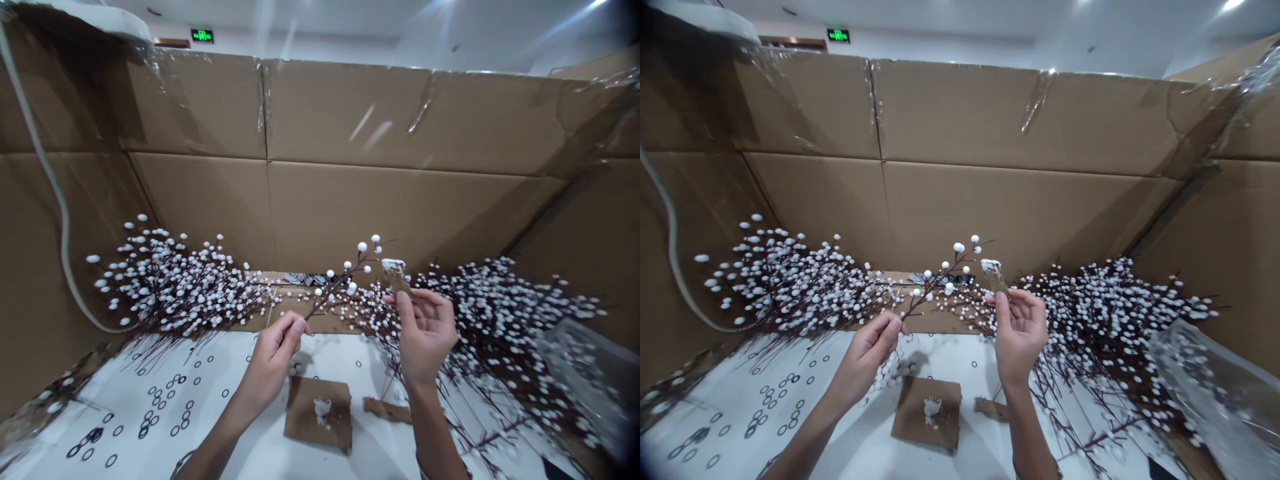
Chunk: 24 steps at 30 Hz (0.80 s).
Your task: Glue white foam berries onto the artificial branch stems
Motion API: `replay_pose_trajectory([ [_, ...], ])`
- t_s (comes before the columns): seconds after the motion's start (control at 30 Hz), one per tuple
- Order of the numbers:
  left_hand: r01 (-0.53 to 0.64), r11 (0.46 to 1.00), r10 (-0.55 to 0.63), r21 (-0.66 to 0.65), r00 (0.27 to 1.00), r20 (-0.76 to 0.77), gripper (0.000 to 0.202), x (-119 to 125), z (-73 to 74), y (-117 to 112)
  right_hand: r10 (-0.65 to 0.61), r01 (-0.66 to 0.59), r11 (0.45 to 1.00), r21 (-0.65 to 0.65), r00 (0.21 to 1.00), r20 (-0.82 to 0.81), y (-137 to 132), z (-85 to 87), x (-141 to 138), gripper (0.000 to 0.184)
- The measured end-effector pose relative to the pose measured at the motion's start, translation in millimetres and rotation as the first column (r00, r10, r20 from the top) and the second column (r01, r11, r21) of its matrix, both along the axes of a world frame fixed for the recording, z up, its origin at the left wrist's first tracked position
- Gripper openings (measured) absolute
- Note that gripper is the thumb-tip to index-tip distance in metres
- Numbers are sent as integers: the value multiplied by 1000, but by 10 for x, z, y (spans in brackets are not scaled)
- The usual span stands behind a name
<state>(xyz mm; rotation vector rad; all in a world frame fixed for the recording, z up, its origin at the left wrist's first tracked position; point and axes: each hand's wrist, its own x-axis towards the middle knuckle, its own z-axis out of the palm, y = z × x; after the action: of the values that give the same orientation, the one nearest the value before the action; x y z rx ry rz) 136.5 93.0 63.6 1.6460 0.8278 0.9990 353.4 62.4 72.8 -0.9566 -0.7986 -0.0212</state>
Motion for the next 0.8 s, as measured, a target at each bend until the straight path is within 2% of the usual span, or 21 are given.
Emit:
replay_pose_trajectory([
  [0.23, 8, 1000, -8, -3, 1000, -24, 36, -5, 4, 23, -24, 24, 999, 26, 1000, 4, -29, 29, 0, 22],
  [0.4, 72, 997, -72, -4, 996, -54, 37, -65, 6, 93, -49, 53, 997, 48, 996, -72, -29, 52, 150, 23],
  [0.6, 101, 995, -102, -21, 992, -67, 38, -130, 18, 138, 79, -64, 995, 75, 971, -225, -8, 38, 344, 26],
  [0.8, 118, 993, -119, -10, 988, -103, 38, -120, 15, 113, 158, -149, 987, 56, 954, -255, -7, 27, 345, 26],
])
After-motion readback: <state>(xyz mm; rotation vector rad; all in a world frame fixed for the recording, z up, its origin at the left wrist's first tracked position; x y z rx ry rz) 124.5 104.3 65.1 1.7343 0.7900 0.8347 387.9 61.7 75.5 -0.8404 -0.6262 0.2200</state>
